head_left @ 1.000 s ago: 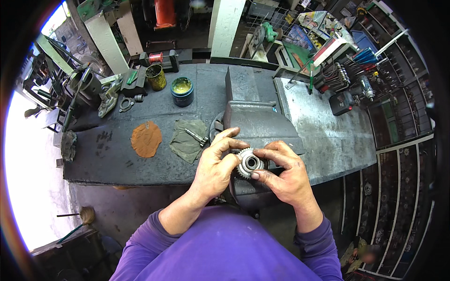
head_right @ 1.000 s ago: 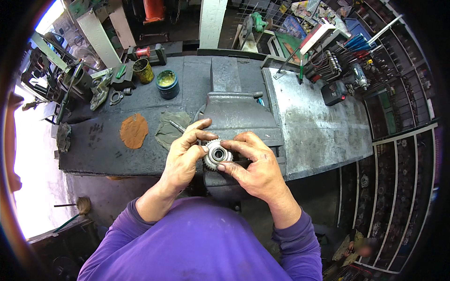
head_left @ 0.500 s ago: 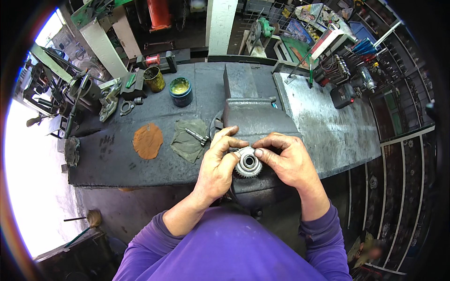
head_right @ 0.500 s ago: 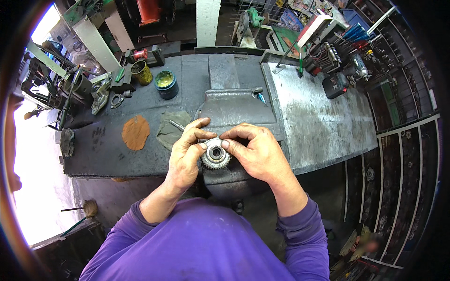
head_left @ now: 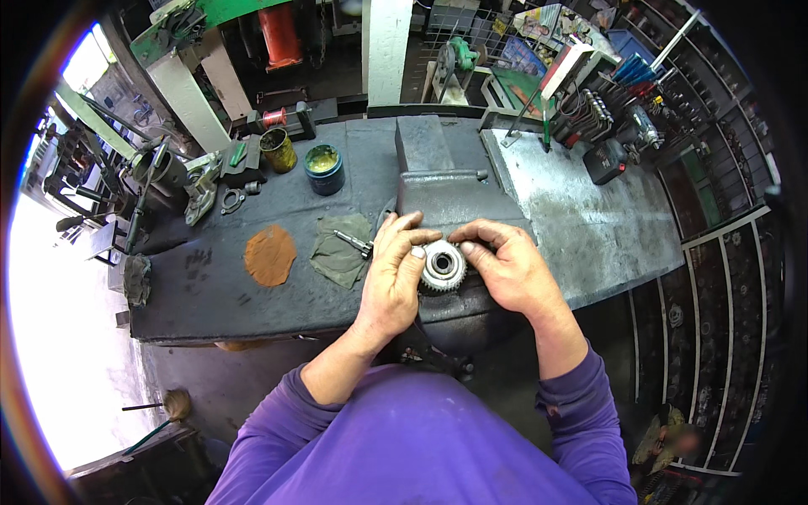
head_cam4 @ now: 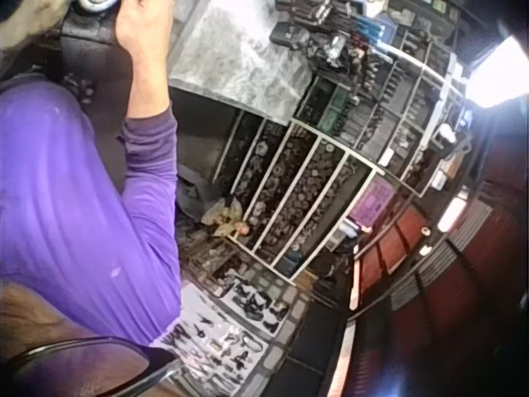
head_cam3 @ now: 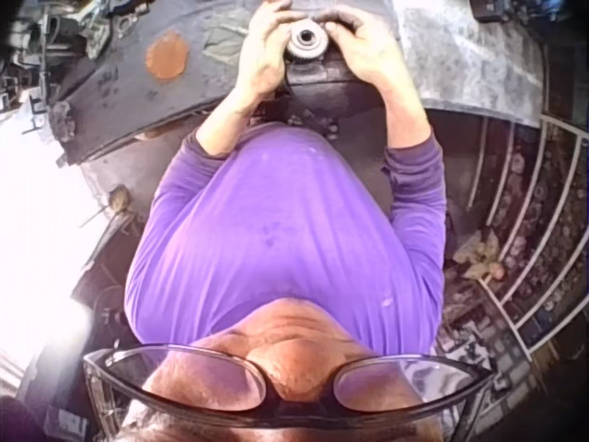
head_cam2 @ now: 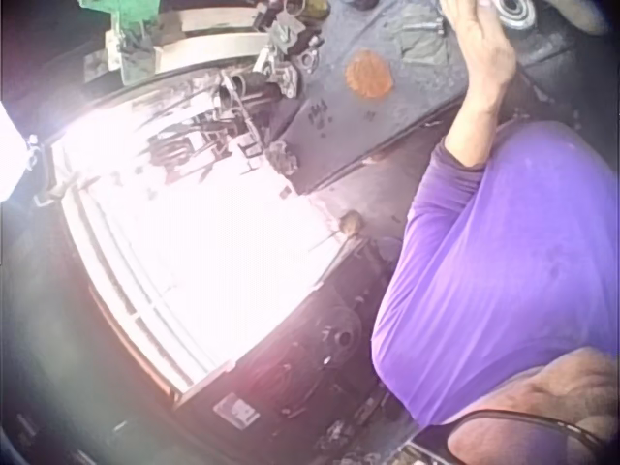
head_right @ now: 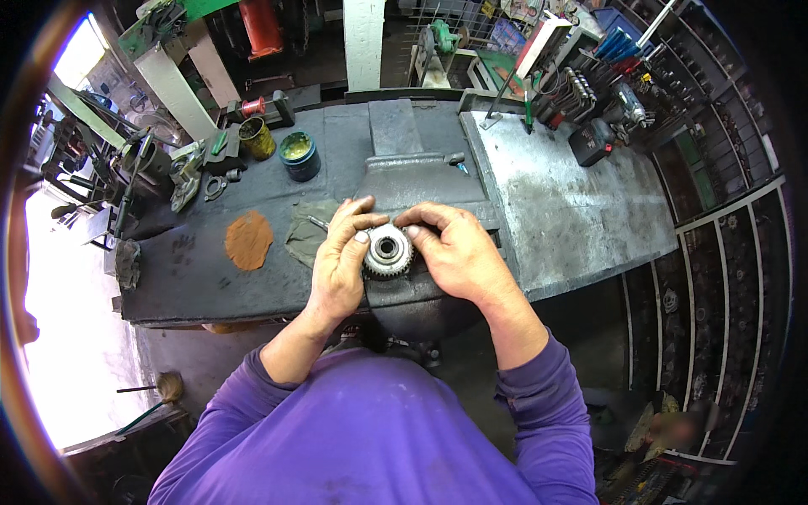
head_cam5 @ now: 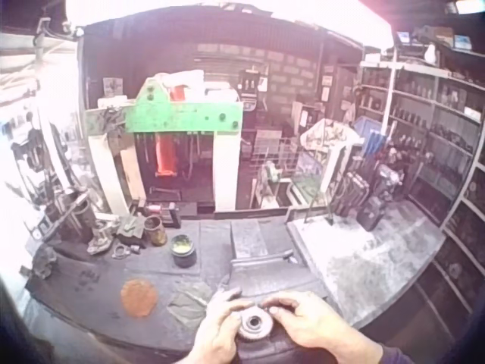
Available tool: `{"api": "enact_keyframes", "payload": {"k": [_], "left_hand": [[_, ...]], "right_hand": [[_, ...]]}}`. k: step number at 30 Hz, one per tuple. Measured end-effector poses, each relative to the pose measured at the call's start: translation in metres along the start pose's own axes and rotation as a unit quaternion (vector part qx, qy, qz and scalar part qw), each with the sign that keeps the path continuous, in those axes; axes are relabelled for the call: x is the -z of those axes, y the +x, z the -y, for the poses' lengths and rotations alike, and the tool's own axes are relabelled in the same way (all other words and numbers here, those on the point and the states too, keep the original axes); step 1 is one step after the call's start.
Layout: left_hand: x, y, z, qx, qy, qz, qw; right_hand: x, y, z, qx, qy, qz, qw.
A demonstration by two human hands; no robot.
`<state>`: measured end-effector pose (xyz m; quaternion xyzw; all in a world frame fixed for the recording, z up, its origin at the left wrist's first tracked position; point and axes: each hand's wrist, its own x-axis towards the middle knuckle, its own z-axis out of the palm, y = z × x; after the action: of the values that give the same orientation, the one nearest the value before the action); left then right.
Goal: The person applies grease to a gear, fits a bearing and a washer onto it, and then slides a cylindrical sleeve over the assembly. The person places the assembled unit into a hydraulic press and operates the press to seat the components.
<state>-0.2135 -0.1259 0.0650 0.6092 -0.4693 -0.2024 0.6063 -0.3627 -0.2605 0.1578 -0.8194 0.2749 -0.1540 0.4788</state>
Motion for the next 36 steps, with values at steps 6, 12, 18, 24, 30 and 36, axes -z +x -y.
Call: {"api": "enact_keyframes", "payload": {"k": [6, 12, 18, 24, 30, 36], "left_hand": [[0.028, -0.037, 0.001, 0.007, 0.008, 0.017, 1.0], [0.025, -0.042, -0.018, -0.078, 0.12, -0.032, 0.989], [-0.001, -0.006, -0.029, -0.038, 0.169, -0.045, 0.984], [0.001, -0.008, -0.012, -0.118, 0.105, 0.052, 0.986], [-0.011, -0.018, 0.009, -0.067, -0.034, 0.037, 0.996], [-0.005, -0.016, 0.013, -0.089, -0.008, 0.048, 0.995]], "right_hand": [[-0.006, -0.059, -0.04, 0.119, -0.033, -0.288, 0.95], [-0.003, -0.124, -0.125, 0.01, 0.023, -0.459, 0.888], [-0.023, -0.164, -0.216, -0.136, -0.046, -0.37, 0.918], [-0.081, -0.222, -0.291, -0.299, -0.073, -0.295, 0.905], [-0.119, -0.298, -0.373, -0.449, -0.045, -0.154, 0.879], [-0.126, -0.356, -0.423, -0.634, 0.115, -0.162, 0.747]]}}
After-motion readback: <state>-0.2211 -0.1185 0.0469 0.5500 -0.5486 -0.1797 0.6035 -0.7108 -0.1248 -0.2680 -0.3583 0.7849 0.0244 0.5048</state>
